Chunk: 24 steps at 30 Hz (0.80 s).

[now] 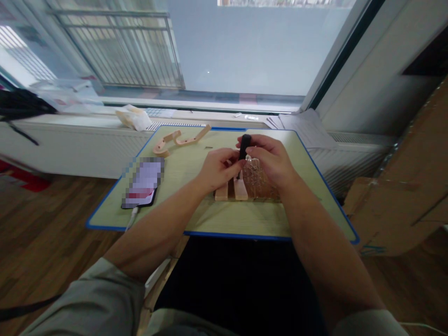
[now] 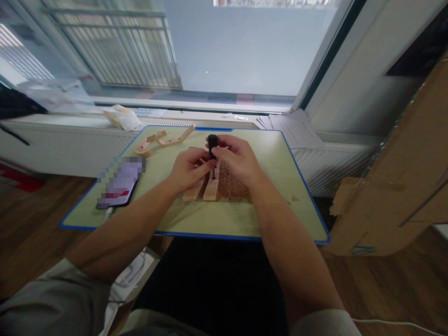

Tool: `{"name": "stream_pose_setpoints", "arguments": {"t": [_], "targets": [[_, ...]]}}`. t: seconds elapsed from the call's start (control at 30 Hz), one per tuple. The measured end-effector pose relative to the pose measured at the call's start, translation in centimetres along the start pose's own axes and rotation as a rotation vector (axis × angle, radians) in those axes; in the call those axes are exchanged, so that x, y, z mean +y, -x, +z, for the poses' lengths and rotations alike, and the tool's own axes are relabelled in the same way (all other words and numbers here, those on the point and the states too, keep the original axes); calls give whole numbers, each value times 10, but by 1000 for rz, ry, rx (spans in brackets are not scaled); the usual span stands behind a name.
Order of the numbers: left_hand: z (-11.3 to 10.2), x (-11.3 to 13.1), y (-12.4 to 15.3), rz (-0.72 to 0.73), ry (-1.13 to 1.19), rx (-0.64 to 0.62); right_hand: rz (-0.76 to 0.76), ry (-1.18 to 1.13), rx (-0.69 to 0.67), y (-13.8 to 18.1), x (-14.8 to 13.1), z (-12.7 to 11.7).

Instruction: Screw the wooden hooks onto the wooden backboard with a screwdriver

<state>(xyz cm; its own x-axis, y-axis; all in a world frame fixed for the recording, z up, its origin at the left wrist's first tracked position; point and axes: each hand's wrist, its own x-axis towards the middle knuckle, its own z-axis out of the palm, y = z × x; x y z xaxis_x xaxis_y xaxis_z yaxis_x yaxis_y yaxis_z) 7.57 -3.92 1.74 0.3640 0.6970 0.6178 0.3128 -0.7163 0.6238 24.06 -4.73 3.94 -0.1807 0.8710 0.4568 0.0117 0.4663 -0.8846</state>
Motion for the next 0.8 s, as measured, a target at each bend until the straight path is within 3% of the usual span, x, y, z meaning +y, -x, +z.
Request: {"name": "stream_pose_setpoints", "arguments": {"t": [0.27,0.5,0.8], "targets": [[-1,0,-1,-63,-7,6,3,56,36,-3,8,0],[-3,5,-3,-10,61,-71,-28,0,31,-2,5,1],[-2,-1,-1,-49,40,29,-8,-21,32,-2,4,2]]}}
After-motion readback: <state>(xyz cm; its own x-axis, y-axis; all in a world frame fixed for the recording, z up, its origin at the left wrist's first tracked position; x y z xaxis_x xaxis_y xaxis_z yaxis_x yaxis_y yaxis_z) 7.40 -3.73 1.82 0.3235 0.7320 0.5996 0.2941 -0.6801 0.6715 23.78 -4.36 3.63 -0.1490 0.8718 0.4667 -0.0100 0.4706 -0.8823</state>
